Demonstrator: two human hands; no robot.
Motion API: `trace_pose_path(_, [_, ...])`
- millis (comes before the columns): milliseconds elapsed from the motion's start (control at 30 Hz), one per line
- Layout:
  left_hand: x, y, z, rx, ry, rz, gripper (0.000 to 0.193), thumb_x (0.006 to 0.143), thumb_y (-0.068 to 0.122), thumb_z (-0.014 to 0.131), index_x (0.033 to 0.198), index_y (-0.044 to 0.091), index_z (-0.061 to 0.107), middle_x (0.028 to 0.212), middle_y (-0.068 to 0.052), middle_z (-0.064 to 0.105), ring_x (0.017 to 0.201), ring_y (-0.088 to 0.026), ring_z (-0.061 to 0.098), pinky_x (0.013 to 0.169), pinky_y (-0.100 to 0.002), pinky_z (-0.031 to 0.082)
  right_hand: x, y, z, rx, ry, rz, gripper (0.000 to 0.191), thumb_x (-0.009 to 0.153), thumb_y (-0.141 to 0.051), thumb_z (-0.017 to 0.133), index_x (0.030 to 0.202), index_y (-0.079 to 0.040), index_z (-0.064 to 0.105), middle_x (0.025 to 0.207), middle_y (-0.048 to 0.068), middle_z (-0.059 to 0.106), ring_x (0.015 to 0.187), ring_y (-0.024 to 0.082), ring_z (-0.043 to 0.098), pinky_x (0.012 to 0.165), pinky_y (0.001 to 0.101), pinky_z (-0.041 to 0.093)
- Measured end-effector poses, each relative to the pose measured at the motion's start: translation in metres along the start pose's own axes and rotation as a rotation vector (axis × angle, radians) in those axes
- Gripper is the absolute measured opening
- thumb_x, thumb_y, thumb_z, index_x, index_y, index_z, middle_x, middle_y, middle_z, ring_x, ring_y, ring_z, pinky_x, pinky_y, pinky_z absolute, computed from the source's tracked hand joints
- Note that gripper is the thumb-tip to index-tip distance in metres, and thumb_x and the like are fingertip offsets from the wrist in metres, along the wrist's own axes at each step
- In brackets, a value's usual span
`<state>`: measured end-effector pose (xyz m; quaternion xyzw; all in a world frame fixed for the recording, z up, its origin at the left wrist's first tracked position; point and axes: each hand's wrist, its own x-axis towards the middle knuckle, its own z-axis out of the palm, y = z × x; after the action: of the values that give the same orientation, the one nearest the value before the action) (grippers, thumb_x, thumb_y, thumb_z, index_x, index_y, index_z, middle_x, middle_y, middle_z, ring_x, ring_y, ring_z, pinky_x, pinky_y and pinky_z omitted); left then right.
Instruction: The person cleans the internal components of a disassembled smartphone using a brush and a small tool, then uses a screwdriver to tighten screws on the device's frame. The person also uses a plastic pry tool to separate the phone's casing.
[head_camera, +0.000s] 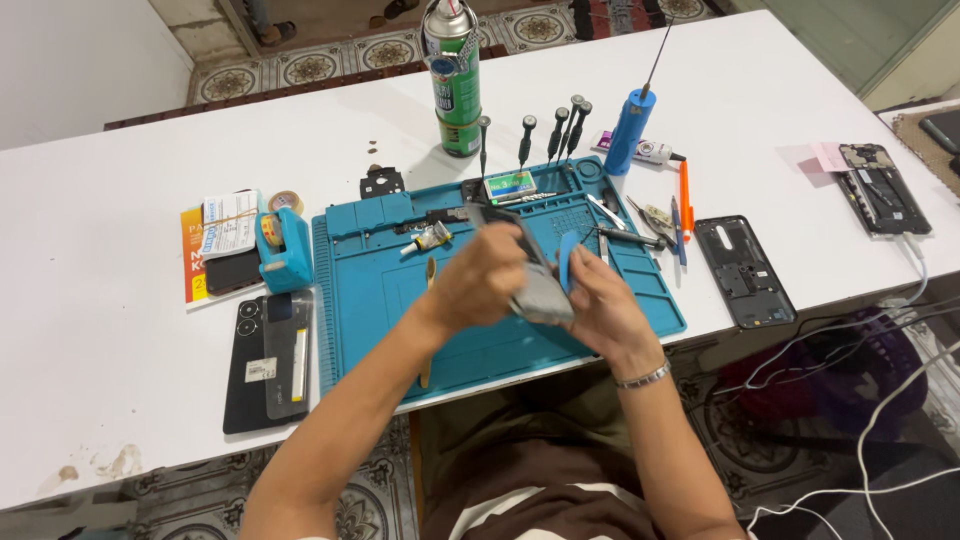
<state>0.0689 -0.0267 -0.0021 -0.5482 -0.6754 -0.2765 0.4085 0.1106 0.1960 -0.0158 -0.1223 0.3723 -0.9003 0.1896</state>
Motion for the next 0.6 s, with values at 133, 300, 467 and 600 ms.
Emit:
trace_pose_path(133, [0.01, 0.021, 0.01, 0.237, -0.171, 0.186, 0.025, 0.098, 0.016, 0.068, 0.109, 0.012, 0.046, 0.116, -0.009, 0.049, 0.118, -0.029, 0.051, 0.113, -0.044, 0.045, 0.007, 0.006, -0.008, 0.023, 0.067, 0.044, 0.027, 0.114, -0.024, 0.05, 0.125, -0.002, 0.059, 0.099, 0.003, 0.066, 0.085, 0.011, 0.065, 0.073, 0.0301, 0.055])
trace_pose_path(300, [0.012, 0.022, 0.028, 0.023, 0.052, -0.128, 0.061, 0.1, 0.062, 0.053, 0.128, 0.009, 0.04, 0.134, -0.015, 0.041, 0.122, -0.032, 0.046, 0.107, -0.05, 0.037, 0.009, 0.012, 0.0, 0.077, -0.113, -0.115, 0.03, 0.114, -0.032, 0.054, 0.12, -0.004, 0.061, 0.086, 0.004, 0.065, 0.069, 0.014, 0.066, 0.055, 0.0287, 0.057])
trace_pose_path(467, [0.003, -0.001, 0.032, -0.61, 0.32, -1.054, 0.097, 0.098, 0.083, 0.015, 0.152, 0.006, 0.039, 0.146, -0.013, 0.046, 0.135, -0.027, 0.043, 0.114, -0.047, 0.038, 0.025, 0.015, 0.025, -0.223, 0.296, -0.223, 0.026, 0.102, -0.029, 0.056, 0.115, -0.008, 0.062, 0.091, 0.004, 0.066, 0.076, 0.015, 0.062, 0.067, 0.0328, 0.054])
trace_pose_path(600, [-0.006, -0.009, 0.023, -1.417, 0.279, -1.343, 0.104, 0.09, 0.081, 0.009, 0.141, 0.002, 0.053, 0.133, -0.015, 0.064, 0.121, -0.027, 0.063, 0.107, -0.042, 0.05, 0.047, 0.035, 0.05, -0.88, 0.308, -0.484, 0.027, 0.107, -0.027, 0.06, 0.112, -0.001, 0.062, 0.097, 0.007, 0.066, 0.088, 0.016, 0.058, 0.08, 0.0349, 0.051])
